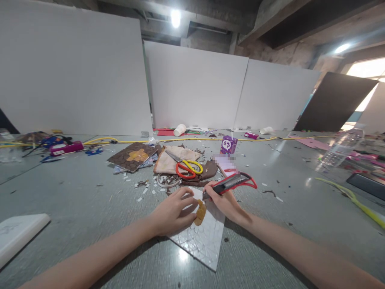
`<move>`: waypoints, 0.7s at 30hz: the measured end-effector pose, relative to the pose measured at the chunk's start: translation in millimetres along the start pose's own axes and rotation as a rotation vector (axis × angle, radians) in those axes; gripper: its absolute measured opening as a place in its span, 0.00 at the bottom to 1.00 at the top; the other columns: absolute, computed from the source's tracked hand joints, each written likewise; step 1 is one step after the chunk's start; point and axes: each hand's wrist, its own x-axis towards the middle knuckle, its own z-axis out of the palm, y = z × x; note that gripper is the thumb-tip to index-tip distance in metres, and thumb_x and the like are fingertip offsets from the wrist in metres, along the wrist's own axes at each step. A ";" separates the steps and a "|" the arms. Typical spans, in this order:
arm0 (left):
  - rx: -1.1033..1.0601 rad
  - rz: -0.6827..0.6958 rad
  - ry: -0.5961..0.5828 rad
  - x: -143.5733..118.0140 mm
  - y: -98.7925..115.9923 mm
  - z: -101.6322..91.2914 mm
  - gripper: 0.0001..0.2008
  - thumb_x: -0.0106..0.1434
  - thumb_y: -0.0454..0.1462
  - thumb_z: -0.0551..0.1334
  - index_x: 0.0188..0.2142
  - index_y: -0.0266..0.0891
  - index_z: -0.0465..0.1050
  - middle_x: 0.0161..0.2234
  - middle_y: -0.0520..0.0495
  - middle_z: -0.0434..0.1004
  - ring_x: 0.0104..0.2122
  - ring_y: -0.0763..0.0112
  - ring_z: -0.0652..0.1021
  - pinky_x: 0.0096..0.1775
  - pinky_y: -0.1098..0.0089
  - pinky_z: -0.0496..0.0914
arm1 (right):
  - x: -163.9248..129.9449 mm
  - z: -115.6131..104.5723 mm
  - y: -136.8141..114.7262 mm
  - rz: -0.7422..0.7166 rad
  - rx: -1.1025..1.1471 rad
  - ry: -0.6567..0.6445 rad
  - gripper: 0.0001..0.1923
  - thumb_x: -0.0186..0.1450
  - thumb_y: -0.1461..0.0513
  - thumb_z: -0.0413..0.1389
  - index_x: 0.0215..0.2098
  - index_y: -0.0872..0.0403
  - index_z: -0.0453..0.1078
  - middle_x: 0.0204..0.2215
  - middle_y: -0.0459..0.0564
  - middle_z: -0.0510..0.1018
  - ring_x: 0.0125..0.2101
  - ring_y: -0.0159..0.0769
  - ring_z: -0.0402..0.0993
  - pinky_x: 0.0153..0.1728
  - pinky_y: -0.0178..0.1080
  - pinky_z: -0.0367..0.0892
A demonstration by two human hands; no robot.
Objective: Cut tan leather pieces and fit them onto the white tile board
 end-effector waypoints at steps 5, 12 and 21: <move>-0.001 0.006 -0.004 -0.6 -1.6 0.9 0.11 0.57 0.40 0.53 0.40 0.41 0.65 0.44 0.44 0.60 0.43 0.66 0.66 0.44 0.65 0.62 | 0.5 0.5 -0.7 0.023 0.066 -0.051 0.11 0.58 0.59 0.43 0.23 0.54 0.61 0.19 0.42 0.64 0.23 0.29 0.62 0.28 0.32 0.59; -0.002 0.002 -0.012 -0.2 -2.1 1.0 0.12 0.57 0.40 0.52 0.40 0.41 0.66 0.44 0.44 0.59 0.43 0.66 0.65 0.45 0.65 0.62 | -0.6 -0.1 -2.2 0.046 0.085 -0.062 0.11 0.58 0.58 0.44 0.23 0.54 0.61 0.19 0.43 0.65 0.23 0.29 0.62 0.26 0.31 0.58; -0.001 -0.009 -0.016 0.4 -0.3 0.0 0.11 0.57 0.39 0.52 0.40 0.41 0.65 0.44 0.44 0.59 0.42 0.66 0.65 0.45 0.65 0.62 | -1.2 1.1 1.8 0.072 0.130 -0.053 0.11 0.58 0.58 0.43 0.23 0.54 0.62 0.19 0.42 0.63 0.21 0.28 0.60 0.24 0.31 0.58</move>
